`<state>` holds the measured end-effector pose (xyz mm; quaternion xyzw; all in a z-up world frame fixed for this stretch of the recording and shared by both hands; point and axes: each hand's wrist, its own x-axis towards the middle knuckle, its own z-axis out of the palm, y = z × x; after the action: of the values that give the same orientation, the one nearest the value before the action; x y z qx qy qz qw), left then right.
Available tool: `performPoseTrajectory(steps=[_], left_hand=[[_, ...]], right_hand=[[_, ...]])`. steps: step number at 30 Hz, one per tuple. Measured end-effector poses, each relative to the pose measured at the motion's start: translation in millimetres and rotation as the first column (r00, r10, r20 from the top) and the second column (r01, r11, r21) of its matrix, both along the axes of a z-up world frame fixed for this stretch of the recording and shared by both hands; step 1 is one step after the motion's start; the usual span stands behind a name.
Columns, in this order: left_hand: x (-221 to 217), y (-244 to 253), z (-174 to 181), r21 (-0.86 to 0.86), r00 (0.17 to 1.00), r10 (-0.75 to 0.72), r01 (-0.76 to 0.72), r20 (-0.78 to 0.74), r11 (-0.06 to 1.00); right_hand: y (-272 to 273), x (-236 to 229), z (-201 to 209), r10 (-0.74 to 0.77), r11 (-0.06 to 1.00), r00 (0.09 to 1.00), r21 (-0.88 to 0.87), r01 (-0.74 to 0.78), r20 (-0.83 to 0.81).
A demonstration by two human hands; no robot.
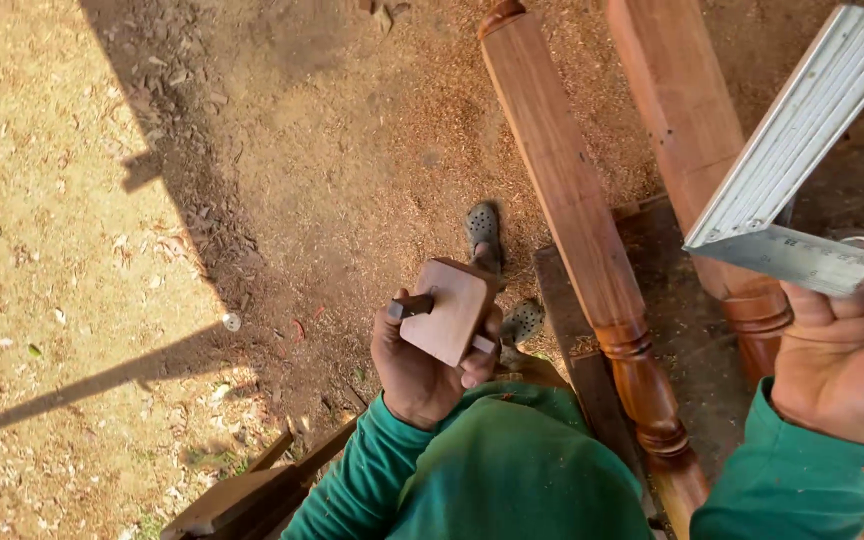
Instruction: Measuring and marking wooden furniture legs using a marking gauge and a try square.
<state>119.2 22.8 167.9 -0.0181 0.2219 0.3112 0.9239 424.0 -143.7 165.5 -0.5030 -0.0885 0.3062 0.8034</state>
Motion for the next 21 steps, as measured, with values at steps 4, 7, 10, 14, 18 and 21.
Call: performPoseTrajectory(steps=[4,7,10,14,18,21], left_hand=[[14,-16,31,0.075,0.992,-0.123,0.122,0.009,0.99],[23,-29,45,0.119,0.971,-0.215,0.203,0.101,0.972],[37,-31,7,0.097,0.961,-0.265,0.257,0.082,0.962],[41,-31,20,0.04,0.969,-0.248,0.248,-0.008,0.968],[38,-34,31,0.071,0.963,-0.264,0.259,0.063,0.963],[46,-29,31,0.126,0.984,-0.17,0.176,-0.054,0.976]], right_hand=[[-29,-1,-10,-0.127,0.992,0.991,0.009,0.127,-0.028],[-45,1,-20,-0.099,0.994,0.995,0.054,0.098,0.021],[-43,-5,-14,-0.137,0.986,0.991,0.093,0.136,0.006],[-45,-6,-10,-0.141,0.985,0.99,0.094,0.141,-0.011],[-48,-7,-13,-0.156,0.982,0.988,0.105,0.157,-0.021],[-43,-5,-10,-0.177,0.979,0.984,0.096,0.178,-0.019]])
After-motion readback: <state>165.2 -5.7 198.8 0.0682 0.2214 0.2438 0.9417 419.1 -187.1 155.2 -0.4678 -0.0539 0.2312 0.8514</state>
